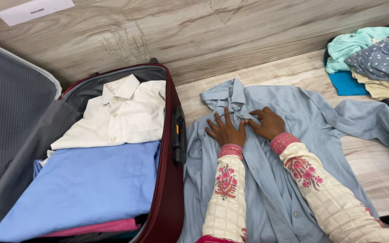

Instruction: The person buttons a white shirt, folds it, and places it into an open suitcase before spreading out a blue shirt and beginning to button it by hand.

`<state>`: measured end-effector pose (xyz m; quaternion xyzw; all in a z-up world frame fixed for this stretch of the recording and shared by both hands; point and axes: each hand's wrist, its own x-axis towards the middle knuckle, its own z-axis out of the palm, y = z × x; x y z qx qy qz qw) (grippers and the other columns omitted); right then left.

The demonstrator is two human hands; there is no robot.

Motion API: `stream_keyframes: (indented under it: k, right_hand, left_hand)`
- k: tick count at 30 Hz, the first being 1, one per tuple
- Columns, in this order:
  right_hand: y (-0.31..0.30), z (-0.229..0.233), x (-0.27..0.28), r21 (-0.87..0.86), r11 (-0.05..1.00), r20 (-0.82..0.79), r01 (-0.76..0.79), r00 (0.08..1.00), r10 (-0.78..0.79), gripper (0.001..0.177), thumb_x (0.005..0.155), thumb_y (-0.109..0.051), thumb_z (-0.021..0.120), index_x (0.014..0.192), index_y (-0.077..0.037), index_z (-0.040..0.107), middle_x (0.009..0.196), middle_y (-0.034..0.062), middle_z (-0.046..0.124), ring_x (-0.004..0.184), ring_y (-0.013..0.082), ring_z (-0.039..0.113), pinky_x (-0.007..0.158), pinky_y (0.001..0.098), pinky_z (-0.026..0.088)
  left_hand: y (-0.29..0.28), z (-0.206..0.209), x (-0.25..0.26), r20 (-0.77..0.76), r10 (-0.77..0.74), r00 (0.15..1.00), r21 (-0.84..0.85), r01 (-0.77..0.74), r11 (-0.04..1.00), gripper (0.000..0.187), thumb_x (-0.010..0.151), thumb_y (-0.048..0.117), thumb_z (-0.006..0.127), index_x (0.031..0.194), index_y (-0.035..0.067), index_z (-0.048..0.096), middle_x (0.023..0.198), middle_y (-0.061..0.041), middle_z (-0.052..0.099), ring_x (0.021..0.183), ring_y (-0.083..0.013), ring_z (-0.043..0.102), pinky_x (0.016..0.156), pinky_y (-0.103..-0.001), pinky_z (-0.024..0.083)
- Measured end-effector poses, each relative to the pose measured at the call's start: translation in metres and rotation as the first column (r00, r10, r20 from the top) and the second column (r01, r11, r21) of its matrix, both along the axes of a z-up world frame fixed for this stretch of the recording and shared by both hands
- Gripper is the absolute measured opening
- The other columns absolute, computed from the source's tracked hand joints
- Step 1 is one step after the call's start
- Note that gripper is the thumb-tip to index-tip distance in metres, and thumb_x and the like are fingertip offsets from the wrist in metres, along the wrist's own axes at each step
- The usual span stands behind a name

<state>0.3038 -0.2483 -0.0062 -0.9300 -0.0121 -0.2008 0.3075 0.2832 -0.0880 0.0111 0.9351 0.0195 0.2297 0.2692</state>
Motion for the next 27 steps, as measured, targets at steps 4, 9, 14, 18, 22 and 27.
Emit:
stream_keyframes:
  k: [4, 9, 14, 18, 22, 27]
  right_hand:
    - [-0.046, -0.019, 0.016, 0.021, 1.000, 0.163, -0.017, 0.987, 0.013, 0.034, 0.100, -0.050, 0.062, 0.121, -0.028, 0.076, 0.116, 0.0000, 0.074, 0.111, 0.0255, 0.066, 0.101, 0.0384, 0.052]
    - [-0.065, -0.026, 0.015, -0.451, 0.892, 0.005, 0.042, 0.999, -0.045, 0.062, 0.093, -0.068, 0.048, 0.149, -0.042, 0.050, 0.160, 0.0071, 0.040, 0.148, 0.0384, 0.029, 0.115, 0.0680, 0.021]
    - [-0.059, -0.010, -0.009, -0.519, 0.853, -0.246, 0.045, 0.948, -0.200, 0.070, 0.090, -0.074, 0.036, 0.155, -0.049, 0.028, 0.169, 0.0003, 0.017, 0.154, 0.0352, 0.012, 0.101, 0.0892, 0.006]
    - [-0.055, 0.008, -0.038, -0.542, 0.839, -0.382, 0.044, 0.877, -0.292, 0.078, 0.087, -0.079, 0.042, 0.156, -0.048, 0.027, 0.169, 0.0033, 0.018, 0.153, 0.0406, 0.015, 0.102, 0.0860, 0.017]
    - [-0.057, 0.045, -0.057, -0.536, 0.844, -0.567, 0.023, 0.732, -0.379, 0.077, 0.083, -0.079, 0.058, 0.148, -0.039, 0.049, 0.151, 0.0074, 0.050, 0.140, 0.0424, 0.045, 0.104, 0.0757, 0.035]
    - [-0.038, 0.067, -0.046, -0.621, 0.775, -0.324, 0.119, 0.861, -0.392, 0.051, 0.090, -0.063, 0.069, 0.112, -0.018, 0.079, 0.113, 0.0084, 0.078, 0.106, 0.0315, 0.074, 0.096, 0.0544, 0.052]
  left_hand:
    - [0.004, 0.001, 0.003, -0.324, -0.034, 0.945, 0.219, 0.110, 0.970, 0.094, 0.085, 0.073, 0.059, 0.160, 0.023, 0.033, 0.167, -0.026, 0.008, 0.152, -0.0539, -0.002, 0.116, -0.074, -0.006]
    - [0.010, 0.004, -0.013, -0.326, -0.076, 0.942, 0.322, 0.187, 0.928, 0.083, 0.087, 0.077, 0.044, 0.157, 0.036, 0.031, 0.172, -0.015, -0.002, 0.154, -0.0486, -0.011, 0.109, -0.084, -0.010]
    - [0.017, 0.016, -0.050, -0.444, -0.067, 0.894, 0.334, 0.234, 0.913, 0.082, 0.086, 0.079, 0.040, 0.158, 0.043, 0.025, 0.170, -0.018, -0.008, 0.150, -0.0581, -0.010, 0.108, -0.084, -0.006]
    - [0.016, 0.019, -0.089, -0.459, 0.005, 0.889, 0.449, 0.227, 0.864, 0.081, 0.091, 0.078, 0.039, 0.161, 0.042, 0.022, 0.167, -0.031, 0.001, 0.144, -0.0661, 0.011, 0.110, -0.080, 0.013]
    - [0.025, 0.025, -0.114, -0.496, 0.003, 0.868, 0.532, 0.301, 0.791, 0.083, 0.090, 0.074, 0.050, 0.157, 0.032, 0.028, 0.157, -0.036, 0.023, 0.130, -0.0611, 0.040, 0.105, -0.066, 0.035]
    - [0.076, 0.020, -0.058, -0.139, 0.006, 0.990, 0.247, 0.029, 0.968, 0.035, 0.107, 0.032, 0.056, 0.130, 0.007, 0.055, 0.112, -0.016, 0.063, 0.090, -0.0368, 0.072, 0.072, -0.050, 0.058]
